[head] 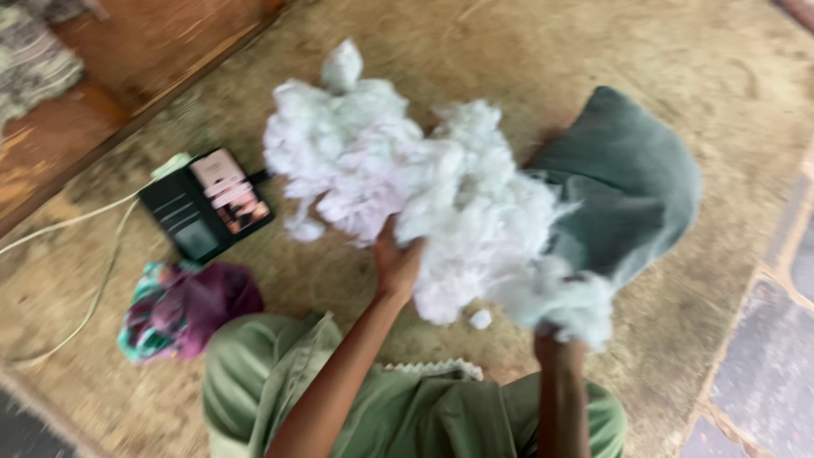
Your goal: The person sits on the floor and repeatedly pulls apart and fluffs a large pile of white cotton fibers by hand. The hands continuously separate clumps and aerate the material without using any tools.
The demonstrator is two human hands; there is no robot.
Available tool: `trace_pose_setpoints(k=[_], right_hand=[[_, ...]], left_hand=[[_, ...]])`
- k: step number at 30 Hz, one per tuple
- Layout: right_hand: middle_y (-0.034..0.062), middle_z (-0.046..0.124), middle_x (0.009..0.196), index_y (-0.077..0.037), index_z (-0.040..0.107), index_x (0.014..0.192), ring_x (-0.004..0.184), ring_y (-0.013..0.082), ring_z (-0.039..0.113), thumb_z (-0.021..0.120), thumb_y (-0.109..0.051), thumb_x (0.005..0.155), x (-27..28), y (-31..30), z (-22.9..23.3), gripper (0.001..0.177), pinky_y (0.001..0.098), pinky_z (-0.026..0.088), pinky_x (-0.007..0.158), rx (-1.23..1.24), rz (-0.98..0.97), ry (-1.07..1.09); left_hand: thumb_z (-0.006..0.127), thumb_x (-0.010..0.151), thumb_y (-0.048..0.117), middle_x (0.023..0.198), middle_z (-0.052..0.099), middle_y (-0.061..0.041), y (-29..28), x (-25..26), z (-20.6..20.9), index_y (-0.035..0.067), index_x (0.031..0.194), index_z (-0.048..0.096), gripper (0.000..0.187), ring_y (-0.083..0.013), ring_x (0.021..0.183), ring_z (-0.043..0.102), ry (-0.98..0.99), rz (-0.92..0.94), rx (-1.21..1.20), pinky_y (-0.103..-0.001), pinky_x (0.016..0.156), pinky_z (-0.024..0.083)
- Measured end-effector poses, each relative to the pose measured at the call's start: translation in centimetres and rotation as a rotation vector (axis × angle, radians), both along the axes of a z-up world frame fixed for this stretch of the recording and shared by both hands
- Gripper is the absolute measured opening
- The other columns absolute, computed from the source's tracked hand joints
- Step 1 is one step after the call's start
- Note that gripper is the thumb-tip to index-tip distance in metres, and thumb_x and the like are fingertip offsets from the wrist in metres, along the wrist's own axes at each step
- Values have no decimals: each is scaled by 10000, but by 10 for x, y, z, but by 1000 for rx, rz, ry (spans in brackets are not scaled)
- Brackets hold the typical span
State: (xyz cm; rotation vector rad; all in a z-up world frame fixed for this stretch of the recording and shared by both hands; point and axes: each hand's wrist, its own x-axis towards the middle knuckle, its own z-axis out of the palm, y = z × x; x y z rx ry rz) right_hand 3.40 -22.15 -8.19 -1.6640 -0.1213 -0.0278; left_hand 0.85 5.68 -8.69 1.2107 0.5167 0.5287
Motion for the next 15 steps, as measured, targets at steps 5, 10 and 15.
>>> trace_pose_setpoints(k=[5, 10, 15], right_hand=[[77, 685, 1050, -84, 618, 1183, 906, 189, 691, 561, -72, 928, 15, 33, -3, 262, 340, 602, 775, -190, 167, -75], [67, 679, 1036, -84, 619, 1166, 901, 193, 684, 576, -76, 924, 29, 44, -14, 246, 343, 593, 777, -479, 48, -323], [58, 673, 1022, -83, 620, 1150, 897, 197, 676, 590, -80, 921, 35, 14, -14, 230, 347, 585, 778, -598, 57, -454]], left_hand=[[703, 817, 11, 950, 715, -89, -36, 2, 11, 34, 1227, 678, 412, -139, 803, 617, 142, -302, 153, -302, 701, 507], [837, 819, 156, 846, 721, -119, -48, 5, 15, 2, 1136, 722, 371, -180, 693, 614, 268, -439, 340, -336, 642, 507], [779, 738, 54, 996, 739, -133, -42, 21, 3, 29, 1216, 698, 486, -224, 852, 672, 31, -151, 718, -359, 694, 567]])
